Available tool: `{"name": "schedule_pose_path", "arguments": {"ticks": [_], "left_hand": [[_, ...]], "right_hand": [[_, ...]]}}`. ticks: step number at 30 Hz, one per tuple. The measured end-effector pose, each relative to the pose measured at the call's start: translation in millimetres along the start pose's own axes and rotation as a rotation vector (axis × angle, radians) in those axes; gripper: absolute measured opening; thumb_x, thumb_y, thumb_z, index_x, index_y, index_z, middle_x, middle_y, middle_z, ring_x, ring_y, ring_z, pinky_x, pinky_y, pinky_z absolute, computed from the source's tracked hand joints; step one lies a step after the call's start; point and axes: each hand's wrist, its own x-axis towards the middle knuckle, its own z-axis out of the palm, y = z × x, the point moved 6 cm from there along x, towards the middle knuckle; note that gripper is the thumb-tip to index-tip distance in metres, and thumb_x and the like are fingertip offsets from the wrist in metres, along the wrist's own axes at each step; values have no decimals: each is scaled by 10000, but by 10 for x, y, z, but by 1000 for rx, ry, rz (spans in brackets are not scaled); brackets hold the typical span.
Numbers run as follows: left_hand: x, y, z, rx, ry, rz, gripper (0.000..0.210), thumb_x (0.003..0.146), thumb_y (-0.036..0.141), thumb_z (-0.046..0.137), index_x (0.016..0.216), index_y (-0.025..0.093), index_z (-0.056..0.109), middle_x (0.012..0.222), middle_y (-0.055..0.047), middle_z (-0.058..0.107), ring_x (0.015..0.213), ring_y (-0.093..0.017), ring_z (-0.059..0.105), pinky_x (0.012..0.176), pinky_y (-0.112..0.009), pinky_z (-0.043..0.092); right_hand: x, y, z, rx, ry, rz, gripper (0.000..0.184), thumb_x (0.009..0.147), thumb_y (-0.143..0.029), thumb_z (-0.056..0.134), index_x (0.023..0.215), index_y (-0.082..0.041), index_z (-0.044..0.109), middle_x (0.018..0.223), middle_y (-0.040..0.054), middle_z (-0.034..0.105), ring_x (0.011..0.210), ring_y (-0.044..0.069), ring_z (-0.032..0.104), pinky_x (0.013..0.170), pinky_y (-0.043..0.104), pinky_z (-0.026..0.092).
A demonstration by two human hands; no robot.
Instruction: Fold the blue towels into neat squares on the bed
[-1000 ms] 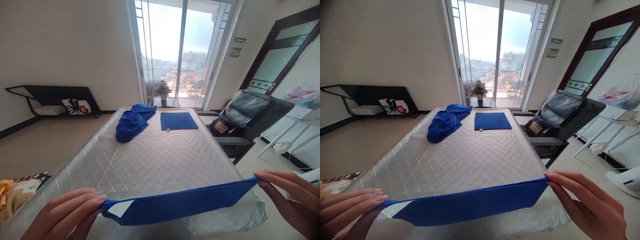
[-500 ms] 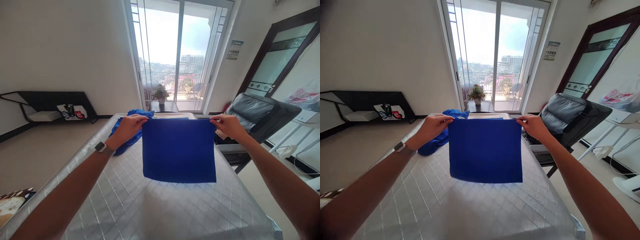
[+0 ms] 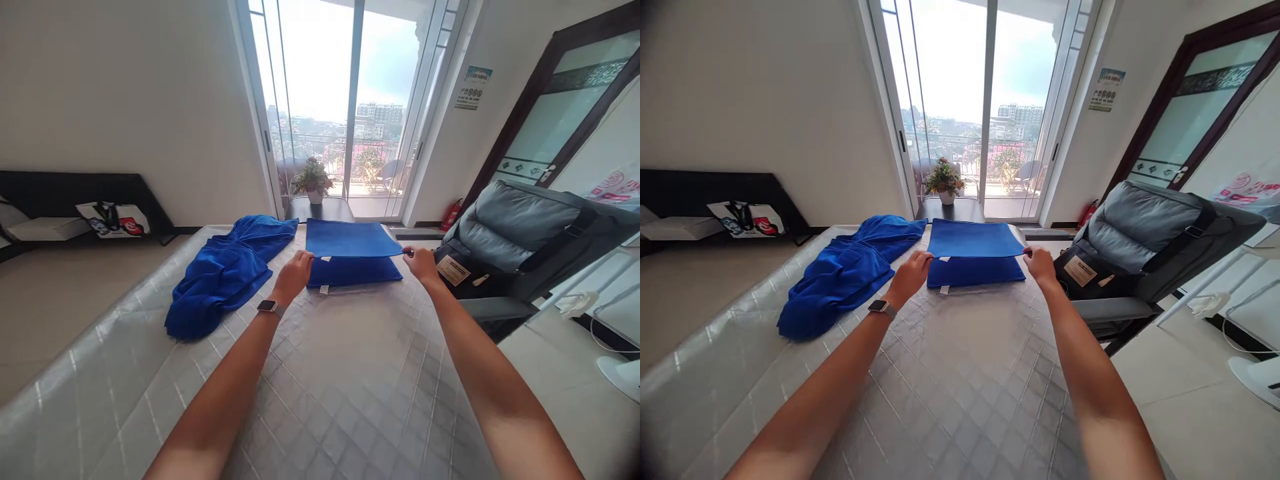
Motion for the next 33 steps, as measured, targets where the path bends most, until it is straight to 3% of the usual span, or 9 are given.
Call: {"name": "schedule_pose_path", "arguments": {"ticks": [2, 5, 13, 19, 22, 25, 29, 31, 33], "left_hand": [[-254, -70, 305, 40, -150, 40, 234, 1008, 179, 413, 1057, 202, 640, 1087, -99, 664, 1001, -207, 648, 919, -364, 537], [-421, -109, 454, 119, -247, 85, 232, 1001, 171, 426, 1042, 193, 653, 1075, -107, 674, 1015, -223, 636, 922, -371, 528], [-395, -21, 436, 265, -334, 147, 196, 962, 175, 471, 999, 156, 662, 1031, -122, 688, 996, -259, 618, 911, -398, 492], [-411, -36, 414, 318, -308, 150, 162, 918, 197, 516, 960, 181, 672, 1001, -109, 700, 1028, -275, 625, 932, -428, 476], [-385, 14, 360, 293, -261, 146, 228, 900, 181, 515, 1049, 158, 686, 1158, -134, 699, 1135, -283, 612, 1005, -434, 463], [-384, 83, 386, 214, -238, 152, 391, 971, 241, 450, 1311, 141, 615, 1488, -148, 545, 1395, -271, 469, 1159, -427, 367], [-469, 64, 655, 115, -494, 98, 599, 1043, 468, 342, 1551, 154, 385, 1662, -148, 305, 1554, -284, 223, 1239, -482, 246], [-494, 10, 721, 69, -632, 43, 639, 1048, 512, 292, 1572, 152, 348, 1659, -165, 300, 1556, -289, 217, 1234, -496, 251], [-471, -58, 650, 22, -734, 12, 614, 1048, 502, 281, 1544, 164, 409, 1634, -155, 360, 1540, -269, 269, 1224, -452, 280]], "right_hand": [[-255, 209, 441, -29, -122, 48, 272, 812, -146, 579, 994, -168, 780, 955, 81, 786, 891, 198, 715, 863, 301, 520], [-473, 341, 679, -21, -89, 14, 295, 852, -168, 539, 1039, -160, 768, 1061, 98, 779, 945, 195, 710, 920, 305, 509], [-463, 376, 622, -50, -71, -38, 301, 873, -211, 528, 1063, -177, 759, 1098, 95, 766, 972, 227, 706, 919, 331, 521], [-516, 351, 645, -161, -179, 18, 291, 881, -218, 529, 1067, -217, 753, 1115, 80, 755, 989, 250, 698, 881, 347, 530], [-510, 201, 606, -212, -149, -30, 299, 900, -219, 504, 1067, -213, 752, 1166, 95, 740, 1093, 274, 668, 963, 383, 510], [-514, -44, 648, -179, -119, -145, 387, 968, -258, 429, 1233, -198, 704, 1333, 101, 677, 1264, 262, 592, 1108, 399, 435], [-616, -272, 951, -187, -329, -260, 536, 1048, -447, 326, 1526, -257, 476, 1630, 49, 392, 1515, 275, 320, 1238, 481, 273], [-684, -280, 1098, -232, -461, -247, 589, 1051, -524, 289, 1590, -298, 362, 1676, 24, 290, 1552, 284, 229, 1255, 520, 214], [-725, -263, 1166, -263, -520, -229, 614, 1050, -559, 255, 1612, -315, 300, 1688, 16, 244, 1561, 277, 197, 1263, 526, 181]]}}
